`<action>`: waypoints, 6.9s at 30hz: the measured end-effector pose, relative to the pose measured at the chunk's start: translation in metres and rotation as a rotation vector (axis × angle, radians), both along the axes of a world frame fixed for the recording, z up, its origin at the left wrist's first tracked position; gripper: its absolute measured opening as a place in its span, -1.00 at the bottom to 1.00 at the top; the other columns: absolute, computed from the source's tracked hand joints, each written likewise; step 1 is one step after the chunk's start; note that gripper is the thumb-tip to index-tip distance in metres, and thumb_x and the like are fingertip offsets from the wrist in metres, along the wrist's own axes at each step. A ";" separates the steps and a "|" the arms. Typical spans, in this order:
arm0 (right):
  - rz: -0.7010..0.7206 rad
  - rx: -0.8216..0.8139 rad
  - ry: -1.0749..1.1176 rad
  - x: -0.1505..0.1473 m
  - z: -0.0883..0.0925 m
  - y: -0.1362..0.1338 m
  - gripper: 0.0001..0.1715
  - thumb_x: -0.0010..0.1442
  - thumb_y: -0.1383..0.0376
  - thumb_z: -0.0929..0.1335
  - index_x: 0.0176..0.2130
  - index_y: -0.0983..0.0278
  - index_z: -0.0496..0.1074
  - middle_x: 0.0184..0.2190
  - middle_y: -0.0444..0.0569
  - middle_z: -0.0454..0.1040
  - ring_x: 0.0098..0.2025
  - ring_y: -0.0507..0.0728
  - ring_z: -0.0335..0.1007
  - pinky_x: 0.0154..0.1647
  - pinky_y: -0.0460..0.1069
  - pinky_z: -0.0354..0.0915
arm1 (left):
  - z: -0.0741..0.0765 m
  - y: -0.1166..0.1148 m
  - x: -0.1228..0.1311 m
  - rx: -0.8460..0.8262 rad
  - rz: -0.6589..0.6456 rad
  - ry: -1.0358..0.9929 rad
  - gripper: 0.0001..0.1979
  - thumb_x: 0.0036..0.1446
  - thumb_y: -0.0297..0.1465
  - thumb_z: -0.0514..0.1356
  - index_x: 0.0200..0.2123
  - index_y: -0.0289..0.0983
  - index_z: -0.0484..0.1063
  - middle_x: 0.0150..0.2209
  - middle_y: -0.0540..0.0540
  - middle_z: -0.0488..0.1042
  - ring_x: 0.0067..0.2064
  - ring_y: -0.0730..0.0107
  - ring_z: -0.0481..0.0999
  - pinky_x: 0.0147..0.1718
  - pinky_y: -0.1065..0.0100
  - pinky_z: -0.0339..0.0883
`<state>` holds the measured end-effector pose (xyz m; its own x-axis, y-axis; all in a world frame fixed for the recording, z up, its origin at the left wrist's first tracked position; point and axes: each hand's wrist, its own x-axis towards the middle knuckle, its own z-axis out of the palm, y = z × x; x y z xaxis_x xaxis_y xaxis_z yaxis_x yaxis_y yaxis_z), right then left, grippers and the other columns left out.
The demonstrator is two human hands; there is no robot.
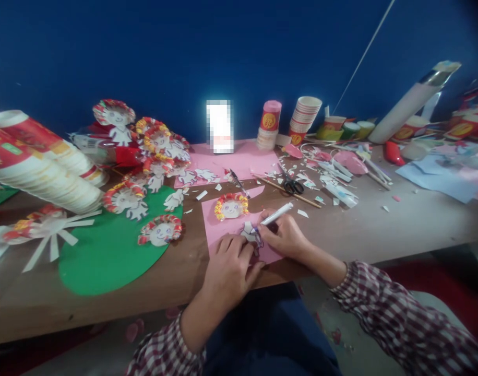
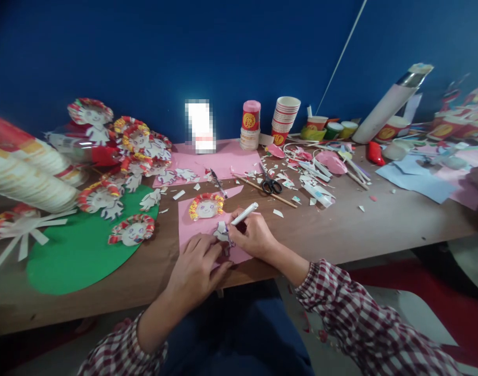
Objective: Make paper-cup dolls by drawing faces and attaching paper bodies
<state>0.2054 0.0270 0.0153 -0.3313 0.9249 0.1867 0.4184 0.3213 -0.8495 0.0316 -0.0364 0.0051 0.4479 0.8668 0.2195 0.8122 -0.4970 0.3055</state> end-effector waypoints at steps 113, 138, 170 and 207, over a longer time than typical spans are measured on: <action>-0.079 0.086 -0.021 0.001 -0.004 0.000 -0.92 0.14 0.34 0.27 -0.41 0.26 0.28 -0.55 -0.16 0.31 -0.49 0.01 0.23 -0.44 -0.11 0.17 | 0.000 0.000 0.000 -0.026 -0.028 0.041 -0.54 0.19 -0.10 0.12 0.05 -0.26 0.37 -0.01 -0.18 0.35 0.05 0.03 0.22 0.08 0.00 0.12; -0.014 0.116 -0.081 0.000 -0.004 0.000 -0.91 0.12 0.37 0.27 -0.43 0.26 0.27 -0.54 -0.18 0.28 -0.50 0.00 0.19 -0.44 -0.10 0.14 | -0.001 0.000 0.000 0.000 -0.030 0.026 -0.55 0.19 -0.11 0.12 0.04 -0.26 0.38 -0.04 -0.19 0.35 0.03 0.04 0.23 0.06 0.00 0.13; 0.049 0.087 -0.056 0.001 -0.006 -0.001 -0.95 0.10 0.37 0.30 -0.41 0.28 0.34 -0.51 -0.14 0.36 -0.49 0.00 0.26 -0.45 -0.11 0.18 | 0.000 0.001 0.001 0.015 -0.026 0.053 -0.56 0.21 -0.11 0.09 0.02 -0.27 0.39 -0.03 -0.20 0.35 0.01 0.02 0.23 0.05 -0.01 0.15; -0.089 0.157 0.018 -0.011 -0.010 -0.006 -0.93 0.18 0.28 0.30 -0.30 0.24 0.32 -0.49 -0.13 0.40 -0.47 0.03 0.33 -0.42 -0.09 0.24 | -0.001 -0.011 -0.003 -0.007 -0.007 0.053 -0.58 0.19 -0.12 0.12 -0.03 -0.30 0.38 0.00 -0.22 0.38 0.09 0.04 0.30 0.18 -0.02 0.06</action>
